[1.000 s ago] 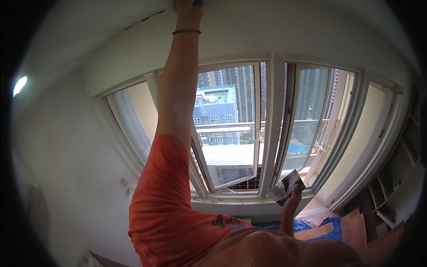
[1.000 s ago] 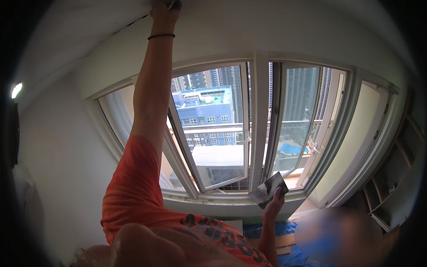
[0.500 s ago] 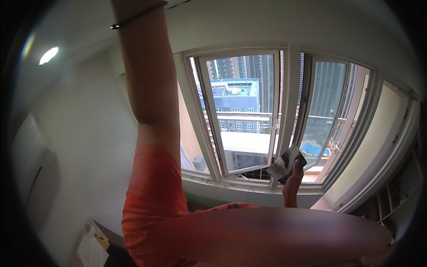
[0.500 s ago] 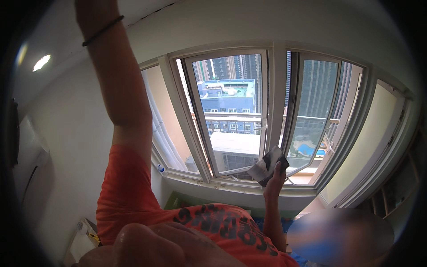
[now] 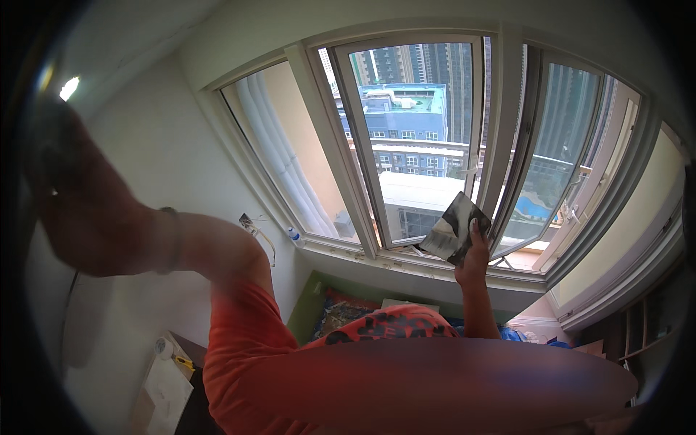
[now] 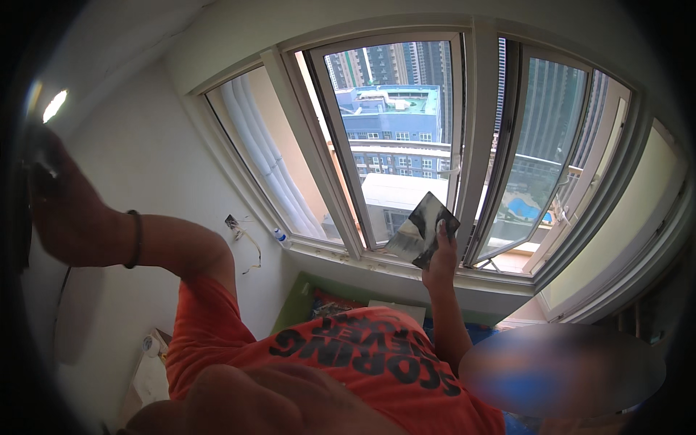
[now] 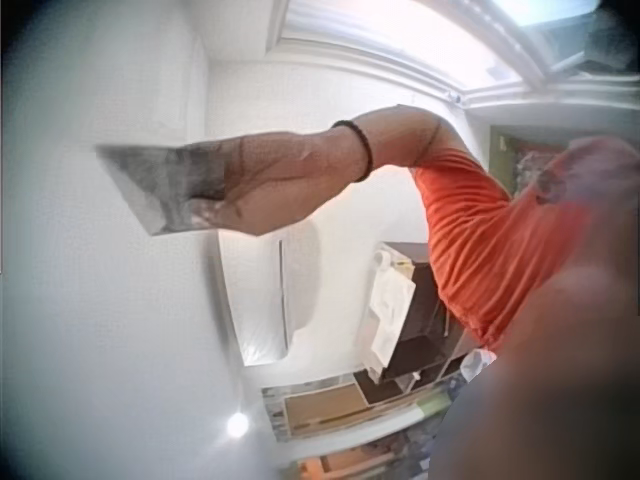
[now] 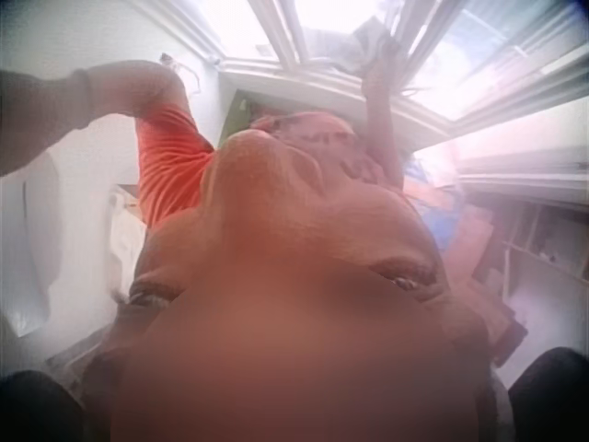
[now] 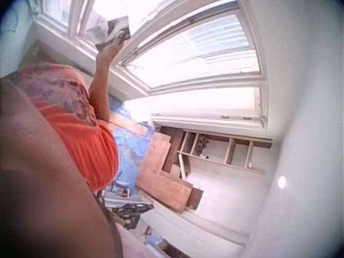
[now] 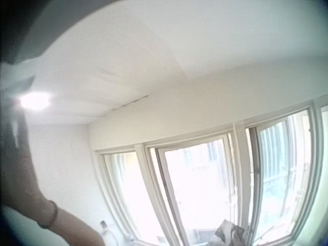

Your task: The person applies joint compound to a ceiling crack using a putty knife and hawk, then embeds joint tape over the crack and smooths it with the putty knife. The person repeats the process by applying more compound over the taped area.

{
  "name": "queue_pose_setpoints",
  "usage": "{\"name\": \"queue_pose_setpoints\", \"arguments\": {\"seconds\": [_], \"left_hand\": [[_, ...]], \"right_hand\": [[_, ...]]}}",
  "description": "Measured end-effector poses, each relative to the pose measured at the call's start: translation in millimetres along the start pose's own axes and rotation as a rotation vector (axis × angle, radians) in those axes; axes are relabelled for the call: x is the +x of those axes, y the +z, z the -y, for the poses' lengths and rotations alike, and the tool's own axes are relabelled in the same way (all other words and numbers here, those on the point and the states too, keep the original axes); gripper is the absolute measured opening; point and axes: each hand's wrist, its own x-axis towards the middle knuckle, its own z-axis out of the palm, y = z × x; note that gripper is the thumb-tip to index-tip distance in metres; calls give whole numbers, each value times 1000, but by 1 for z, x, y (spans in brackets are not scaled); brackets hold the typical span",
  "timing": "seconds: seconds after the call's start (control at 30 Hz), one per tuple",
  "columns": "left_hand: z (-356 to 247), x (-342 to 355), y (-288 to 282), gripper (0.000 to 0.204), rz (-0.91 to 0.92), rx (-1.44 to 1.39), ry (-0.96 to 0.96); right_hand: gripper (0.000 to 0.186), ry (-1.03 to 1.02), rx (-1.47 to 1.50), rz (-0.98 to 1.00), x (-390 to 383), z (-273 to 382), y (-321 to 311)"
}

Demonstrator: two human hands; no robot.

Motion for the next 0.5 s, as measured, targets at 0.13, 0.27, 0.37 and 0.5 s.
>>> {"name": "queue_pose_setpoints", "arguments": {"seconds": [0.13, 0.27, 0.37, 0.5], "left_hand": [[37, -117, -111, 43, -150, 319, -401], [59, -265, -151, 36, -268, 344, -1080], [56, -343, -171, 40, 463, 336, -925], [69, -357, -185, 63, 980, 196, -696]], "right_hand": [[35, 261, 171, 127, 13, -14, 12], [32, 394, 268, 126, 44, -56, 26], [32, 512, 358, 243, 55, -98, 53], [33, 134, -342, 595, 88, -169, 46]]}}
